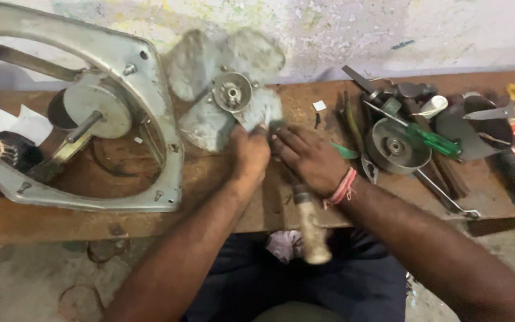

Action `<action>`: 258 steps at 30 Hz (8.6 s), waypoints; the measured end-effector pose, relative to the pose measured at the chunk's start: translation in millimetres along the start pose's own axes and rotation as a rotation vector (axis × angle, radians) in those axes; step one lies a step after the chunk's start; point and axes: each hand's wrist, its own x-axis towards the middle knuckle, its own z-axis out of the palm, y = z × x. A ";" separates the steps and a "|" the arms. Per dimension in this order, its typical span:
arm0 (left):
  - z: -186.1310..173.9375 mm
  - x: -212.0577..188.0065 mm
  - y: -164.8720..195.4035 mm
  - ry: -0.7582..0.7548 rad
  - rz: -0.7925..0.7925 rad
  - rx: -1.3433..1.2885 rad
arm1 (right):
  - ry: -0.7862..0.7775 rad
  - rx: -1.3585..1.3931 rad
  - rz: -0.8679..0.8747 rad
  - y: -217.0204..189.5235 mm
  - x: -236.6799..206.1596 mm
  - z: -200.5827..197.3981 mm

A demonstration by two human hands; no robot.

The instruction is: The person uses a hammer and a chisel to scrape and clean the surface of a metal fan blade. They then use a screwdriver to scrape the blade further and remove debris.

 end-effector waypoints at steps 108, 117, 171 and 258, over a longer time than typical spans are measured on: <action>-30.2 11.9 -3.3 -0.311 -0.230 -0.125 | 0.041 0.701 0.393 23.6 28.8 26.3; -35.0 11.8 -2.5 -0.302 -0.124 0.043 | 0.049 0.644 0.409 26.8 39.0 35.3; -40.7 14.4 -6.4 -0.360 -0.095 -0.114 | 0.050 0.652 0.354 11.3 23.7 12.6; -50.0 -7.9 -11.2 -0.372 0.210 0.104 | 0.125 0.562 0.128 -0.5 22.0 1.0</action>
